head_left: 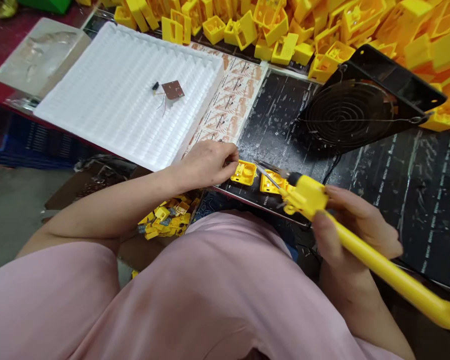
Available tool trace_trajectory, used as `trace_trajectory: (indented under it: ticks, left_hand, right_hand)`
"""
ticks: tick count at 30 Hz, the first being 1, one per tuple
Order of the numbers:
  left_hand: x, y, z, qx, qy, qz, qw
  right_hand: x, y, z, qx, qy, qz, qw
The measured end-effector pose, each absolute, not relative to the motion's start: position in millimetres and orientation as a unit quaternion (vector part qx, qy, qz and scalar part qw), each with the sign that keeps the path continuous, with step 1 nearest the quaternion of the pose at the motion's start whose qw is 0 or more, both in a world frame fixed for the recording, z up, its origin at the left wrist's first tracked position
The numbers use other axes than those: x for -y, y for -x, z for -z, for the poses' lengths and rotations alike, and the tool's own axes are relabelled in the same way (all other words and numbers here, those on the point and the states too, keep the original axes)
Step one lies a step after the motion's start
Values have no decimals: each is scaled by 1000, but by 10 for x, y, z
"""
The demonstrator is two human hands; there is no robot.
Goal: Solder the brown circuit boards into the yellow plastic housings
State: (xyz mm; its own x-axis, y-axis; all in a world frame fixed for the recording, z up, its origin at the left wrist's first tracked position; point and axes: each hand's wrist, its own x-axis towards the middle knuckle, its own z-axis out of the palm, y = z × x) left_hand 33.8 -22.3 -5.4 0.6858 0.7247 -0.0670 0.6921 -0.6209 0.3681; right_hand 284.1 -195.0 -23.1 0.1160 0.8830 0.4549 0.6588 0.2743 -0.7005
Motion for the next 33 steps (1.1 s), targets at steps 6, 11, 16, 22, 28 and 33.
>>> trace_trajectory:
  ticks: [6,11,16,22,28,33]
  left_hand:
    - [229,-374,17,-383,-913,-2,139]
    - [233,-402,-17,-377,-918,19,124]
    - [234,-423,-22,-372,-922,27,103]
    - [229,-447,-52,-373,-922,49,89]
    - [235,-477,-108,-383,-917,80,80]
    - [246,-460,-118,-391,-914,91,66]
  right_hand:
    - [1814,-2615,229,686,509,-51,518]
    - [1715,-2608,170,732,491,-19,472]
    - [1666,-2629,83,779,444,-8,443]
    - [1654,-2653,24,789,453,-6,415]
    - [1750,-2762,22,751,476,-37,456]
    - [1816,-2842,109,714,497,-57,491]
